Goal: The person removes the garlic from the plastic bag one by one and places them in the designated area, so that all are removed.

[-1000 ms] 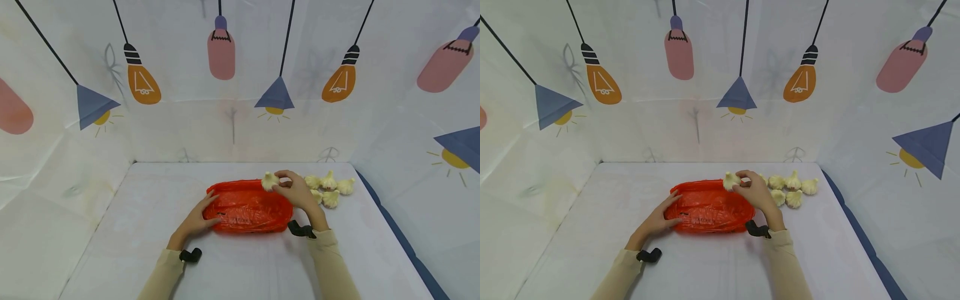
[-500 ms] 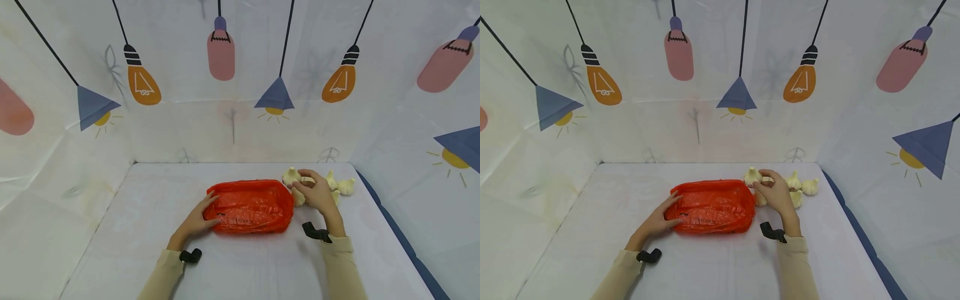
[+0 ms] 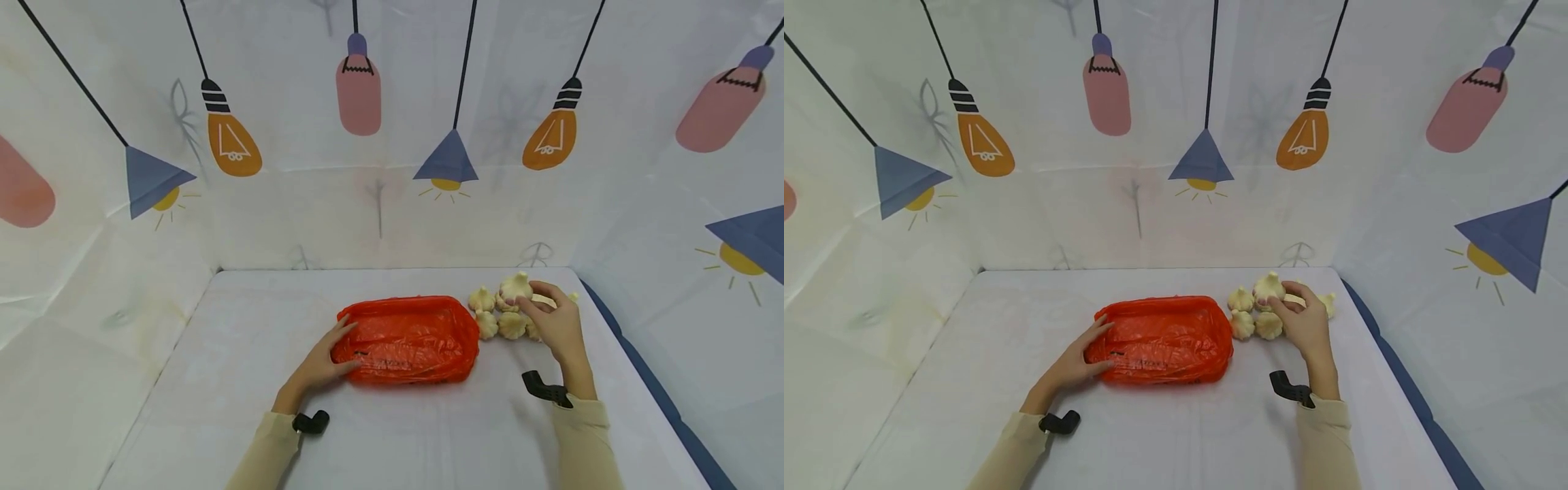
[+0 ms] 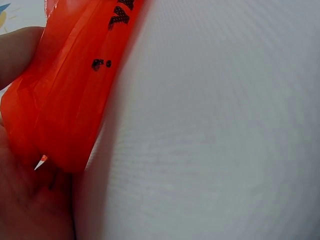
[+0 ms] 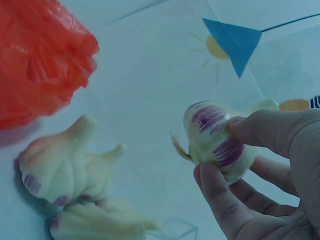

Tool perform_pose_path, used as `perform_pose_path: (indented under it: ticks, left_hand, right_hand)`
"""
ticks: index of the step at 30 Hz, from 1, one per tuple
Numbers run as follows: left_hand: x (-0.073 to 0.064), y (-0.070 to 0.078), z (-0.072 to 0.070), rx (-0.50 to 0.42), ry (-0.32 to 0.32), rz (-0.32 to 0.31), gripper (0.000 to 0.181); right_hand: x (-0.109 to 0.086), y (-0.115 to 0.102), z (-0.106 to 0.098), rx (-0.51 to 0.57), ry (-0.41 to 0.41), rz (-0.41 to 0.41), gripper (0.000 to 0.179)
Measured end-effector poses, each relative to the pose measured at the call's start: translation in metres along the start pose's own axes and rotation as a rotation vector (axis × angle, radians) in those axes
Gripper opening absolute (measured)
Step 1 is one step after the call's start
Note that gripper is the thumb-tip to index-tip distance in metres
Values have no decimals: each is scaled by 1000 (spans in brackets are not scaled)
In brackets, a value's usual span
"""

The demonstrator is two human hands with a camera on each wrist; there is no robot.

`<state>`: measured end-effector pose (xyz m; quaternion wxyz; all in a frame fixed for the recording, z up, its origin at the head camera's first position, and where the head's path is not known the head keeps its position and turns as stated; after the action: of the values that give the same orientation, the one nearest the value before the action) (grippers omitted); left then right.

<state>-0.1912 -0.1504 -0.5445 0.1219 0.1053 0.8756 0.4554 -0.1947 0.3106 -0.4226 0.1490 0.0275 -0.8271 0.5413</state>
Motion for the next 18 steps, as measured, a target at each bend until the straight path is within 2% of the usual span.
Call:
perform_pose_path:
  ticks: [11, 18]
  left_hand:
    - [1, 0, 1, 2, -6, -22, 84]
    - [0, 0, 1, -6, -11, -49, 84]
  right_hand:
    - [-8, 19, -26, -51, 64, 62, 59]
    - [-16, 40, -38, -103, 150, 57, 54]
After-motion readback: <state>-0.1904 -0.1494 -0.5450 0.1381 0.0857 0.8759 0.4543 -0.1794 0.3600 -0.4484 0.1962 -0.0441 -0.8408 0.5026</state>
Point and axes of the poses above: each hand's wrist, its own x-axis towards the middle knuckle, its own z-axis out of the palm, y = z × x, the point moved 2 cm from there along x, towards the middle knuckle, and after that the axes turned 8 degrees about -z, right-handed, at the moved point
